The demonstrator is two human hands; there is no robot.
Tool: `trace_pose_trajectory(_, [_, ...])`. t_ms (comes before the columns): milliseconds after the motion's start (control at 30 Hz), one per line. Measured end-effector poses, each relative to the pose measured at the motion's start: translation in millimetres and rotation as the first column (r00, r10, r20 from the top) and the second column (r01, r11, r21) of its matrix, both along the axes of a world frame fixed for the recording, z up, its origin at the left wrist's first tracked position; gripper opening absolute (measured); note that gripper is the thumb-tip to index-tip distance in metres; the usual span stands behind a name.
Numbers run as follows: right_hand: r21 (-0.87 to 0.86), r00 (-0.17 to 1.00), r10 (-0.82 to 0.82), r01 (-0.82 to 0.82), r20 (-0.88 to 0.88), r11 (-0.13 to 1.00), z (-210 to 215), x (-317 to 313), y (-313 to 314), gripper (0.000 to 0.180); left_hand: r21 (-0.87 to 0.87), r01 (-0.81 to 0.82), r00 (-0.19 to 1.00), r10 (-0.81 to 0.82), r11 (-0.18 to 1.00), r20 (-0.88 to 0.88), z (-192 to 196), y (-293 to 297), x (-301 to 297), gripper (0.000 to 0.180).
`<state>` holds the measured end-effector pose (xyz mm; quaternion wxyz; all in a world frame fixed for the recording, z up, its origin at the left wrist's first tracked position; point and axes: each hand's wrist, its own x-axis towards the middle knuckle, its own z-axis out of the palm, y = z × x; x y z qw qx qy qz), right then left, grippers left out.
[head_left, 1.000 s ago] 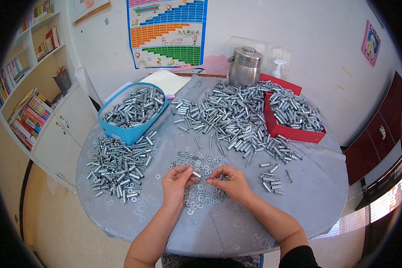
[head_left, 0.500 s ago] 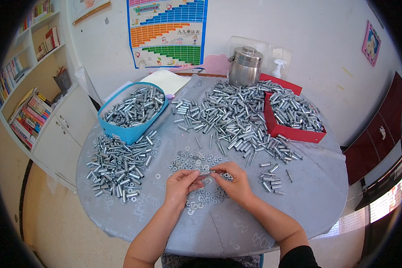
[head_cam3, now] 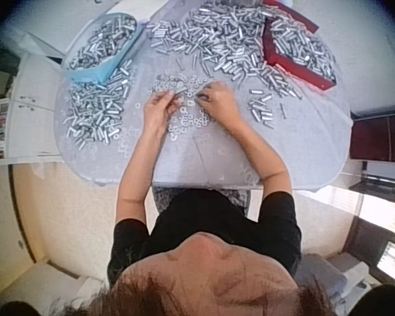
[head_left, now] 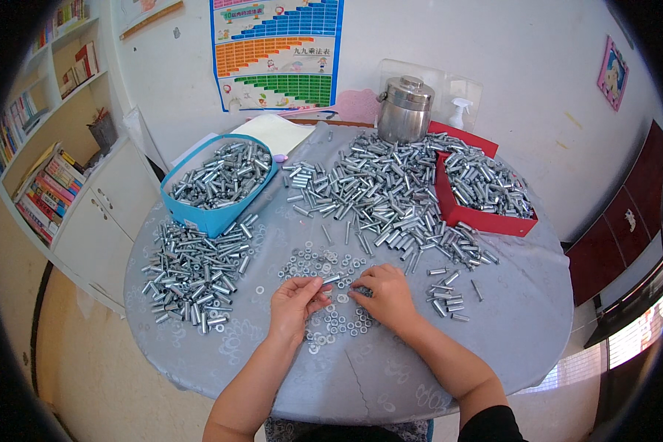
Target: The person sits at a table covered with metal fasteners and repeatedly picks up bolts and washers to assemble them by hand. They thread washers onto bolts one at a time and place the completed units into a pile on the table.
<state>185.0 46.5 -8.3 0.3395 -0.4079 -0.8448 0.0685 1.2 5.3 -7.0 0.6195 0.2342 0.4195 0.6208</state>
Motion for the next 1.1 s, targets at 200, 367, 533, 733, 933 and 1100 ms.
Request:
trace_pose_trajectory(200, [-0.191, 0.957, -0.056, 0.000, -0.285, 0.982, 2.8, -1.4, -0.6, 0.011, -0.010, 0.021, 1.000, -0.021, 1.000, 0.020, 1.0, 0.5, -1.3, 0.014])
trace_pose_trajectory(367, [-0.352, 0.831, -0.109, -0.110, -0.545, 0.929, 11.9, -2.6, -5.1, 0.014, -0.019, 0.041, 0.999, -0.040, 0.999, 0.010, 1.8, 0.2, -0.8, 0.014])
trace_pose_trajectory(533, [-0.356, 0.800, -0.044, -0.217, -0.599, 0.909, 13.2, -5.7, -7.4, 0.014, -0.030, 0.080, 0.997, -0.079, 0.996, 0.012, -2.9, 0.9, -0.2, 0.013])
trace_pose_trajectory(733, [-0.470, 0.799, -0.050, -0.300, -0.599, 0.830, 16.8, -3.0, -8.1, 0.021, -0.026, 0.113, 0.993, -0.113, 0.993, 0.034, -5.4, 1.1, -0.5, 0.012])
trace_pose_trajectory(933, [-0.523, 0.798, -0.058, -0.336, -0.600, 0.784, 16.9, -4.2, -5.1, 0.019, -0.022, 0.092, 0.994, -0.091, 0.995, 0.066, -6.5, 2.9, -4.6, 0.013])
trace_pose_trajectory(1100, [0.037, 0.993, 0.115, -0.113, -0.039, 0.993, 4.5, -6.6, 0.6, 0.019, -0.021, 0.065, 0.997, -0.064, 0.998, 0.041, -2.2, 2.1, -3.3, 0.012])
